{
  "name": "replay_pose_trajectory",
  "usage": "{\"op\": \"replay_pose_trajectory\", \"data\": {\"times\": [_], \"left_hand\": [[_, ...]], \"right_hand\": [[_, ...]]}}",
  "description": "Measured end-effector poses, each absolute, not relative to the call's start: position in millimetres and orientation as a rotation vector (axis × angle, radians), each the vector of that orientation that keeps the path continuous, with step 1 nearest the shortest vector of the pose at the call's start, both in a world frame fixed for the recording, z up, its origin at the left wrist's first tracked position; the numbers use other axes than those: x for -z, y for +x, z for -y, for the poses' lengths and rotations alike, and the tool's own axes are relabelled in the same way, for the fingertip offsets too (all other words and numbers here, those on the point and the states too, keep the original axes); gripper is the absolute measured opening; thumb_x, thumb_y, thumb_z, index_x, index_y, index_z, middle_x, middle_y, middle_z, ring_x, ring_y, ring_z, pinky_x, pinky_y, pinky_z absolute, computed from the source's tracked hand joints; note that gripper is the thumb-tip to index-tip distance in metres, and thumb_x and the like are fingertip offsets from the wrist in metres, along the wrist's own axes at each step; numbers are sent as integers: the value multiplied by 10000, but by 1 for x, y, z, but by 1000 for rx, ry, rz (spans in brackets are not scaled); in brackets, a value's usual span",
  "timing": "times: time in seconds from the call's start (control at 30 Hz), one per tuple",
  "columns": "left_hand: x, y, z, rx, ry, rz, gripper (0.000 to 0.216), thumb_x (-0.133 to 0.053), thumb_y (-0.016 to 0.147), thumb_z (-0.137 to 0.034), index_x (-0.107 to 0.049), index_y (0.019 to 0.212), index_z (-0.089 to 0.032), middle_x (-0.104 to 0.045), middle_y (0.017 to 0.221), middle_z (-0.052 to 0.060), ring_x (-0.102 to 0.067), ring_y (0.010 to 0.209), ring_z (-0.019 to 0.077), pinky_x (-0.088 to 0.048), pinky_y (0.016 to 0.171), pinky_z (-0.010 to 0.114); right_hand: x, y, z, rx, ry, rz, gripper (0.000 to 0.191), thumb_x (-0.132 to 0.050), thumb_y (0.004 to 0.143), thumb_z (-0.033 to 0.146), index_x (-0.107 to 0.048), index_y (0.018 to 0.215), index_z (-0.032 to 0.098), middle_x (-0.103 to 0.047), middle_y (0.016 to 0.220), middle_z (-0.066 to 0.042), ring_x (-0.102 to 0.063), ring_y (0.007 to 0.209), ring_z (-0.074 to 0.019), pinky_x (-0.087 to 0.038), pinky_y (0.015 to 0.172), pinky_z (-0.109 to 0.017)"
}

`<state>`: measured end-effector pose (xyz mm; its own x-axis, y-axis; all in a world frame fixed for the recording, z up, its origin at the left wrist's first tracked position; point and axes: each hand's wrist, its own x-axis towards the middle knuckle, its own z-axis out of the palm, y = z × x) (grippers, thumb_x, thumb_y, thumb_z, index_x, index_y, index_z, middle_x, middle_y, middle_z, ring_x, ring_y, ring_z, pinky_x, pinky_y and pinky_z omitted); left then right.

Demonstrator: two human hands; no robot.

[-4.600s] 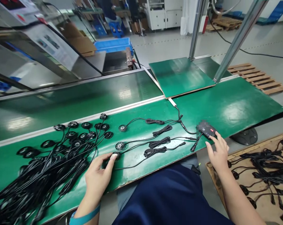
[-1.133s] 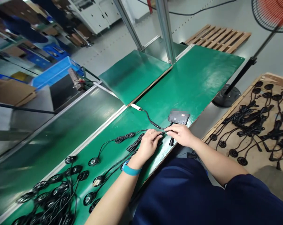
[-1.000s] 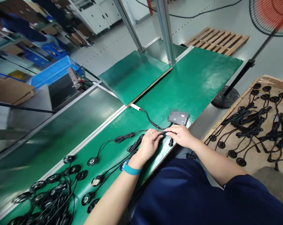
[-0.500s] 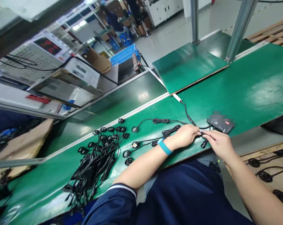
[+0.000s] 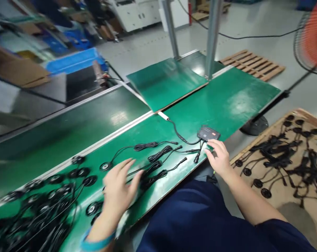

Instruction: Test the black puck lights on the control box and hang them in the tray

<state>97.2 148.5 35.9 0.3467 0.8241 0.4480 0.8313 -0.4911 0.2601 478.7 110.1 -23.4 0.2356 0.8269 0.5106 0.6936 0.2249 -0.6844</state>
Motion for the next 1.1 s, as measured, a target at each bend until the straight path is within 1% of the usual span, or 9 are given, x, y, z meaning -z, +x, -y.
{"op": "replay_pose_trajectory", "data": {"times": [0.07,0.1,0.17,0.27,0.4,0.53,0.8,0.97,1.1], "left_hand": [[-30,47,-142,702,-2392,1701,488,-672,886,-491,-588,1300,-248,-662,1238,179,-655,1087,392,-516,928,562],[-26,27,-138,615,-2357,1762,501,-659,875,-536,-599,1282,-249,-669,1215,177,-665,1051,402,-534,875,558],[-19,-5,-132,512,-2385,1845,487,-621,872,-587,-621,1235,-263,-689,1160,154,-685,993,388,-561,793,511],[-6,-28,-127,555,-2450,1927,423,-592,884,-598,-640,1165,-285,-715,1065,101,-704,891,323,-573,731,429],[4,-32,-128,652,-2393,2071,442,-628,855,-621,-665,1102,-257,-729,959,72,-701,833,289,-572,776,405],[0,-29,-128,703,-2396,2245,478,-655,840,-618,-676,1086,-208,-736,957,81,-693,826,261,-569,826,398],[-1,-24,-125,859,-2361,2342,378,-721,845,-483,-675,1097,-204,-711,956,65,-663,825,224,-561,823,381],[0,-26,-125,868,-2367,2360,370,-746,827,-457,-680,1087,-202,-703,935,56,-652,820,219,-555,816,377],[-1,-27,-126,853,-2367,2361,378,-743,826,-459,-679,1093,-198,-705,941,59,-654,828,219,-555,826,378]], "right_hand": [[26,487,-105,-12,-1601,1479,293,-665,950,342,-645,1225,240,-634,1342,-140,-589,1237,-323,-526,1031,-548],[28,491,-103,26,-1650,1492,309,-663,953,359,-632,1234,236,-607,1386,-147,-552,1286,-338,-474,1082,-583],[32,497,-100,44,-1738,1540,318,-641,967,390,-622,1243,234,-554,1461,-153,-510,1327,-356,-428,1104,-609],[35,499,-99,49,-1812,1607,307,-598,991,399,-623,1246,230,-506,1517,-153,-496,1337,-362,-429,1079,-592],[34,501,-97,100,-1854,1668,304,-582,993,401,-638,1241,234,-502,1527,-144,-497,1342,-356,-417,1079,-562],[33,504,-99,141,-1819,1688,320,-612,966,428,-664,1217,236,-534,1502,-128,-511,1333,-367,-410,1077,-551],[37,504,-103,131,-1823,1663,368,-587,974,465,-658,1274,264,-502,1535,-110,-512,1330,-437,-407,1065,-592],[36,503,-102,150,-1839,1661,348,-595,981,448,-636,1296,306,-497,1543,-78,-523,1329,-430,-417,1065,-582],[38,504,-104,183,-1815,1669,336,-598,980,451,-647,1276,301,-531,1512,-98,-540,1313,-414,-434,1032,-557]]}}
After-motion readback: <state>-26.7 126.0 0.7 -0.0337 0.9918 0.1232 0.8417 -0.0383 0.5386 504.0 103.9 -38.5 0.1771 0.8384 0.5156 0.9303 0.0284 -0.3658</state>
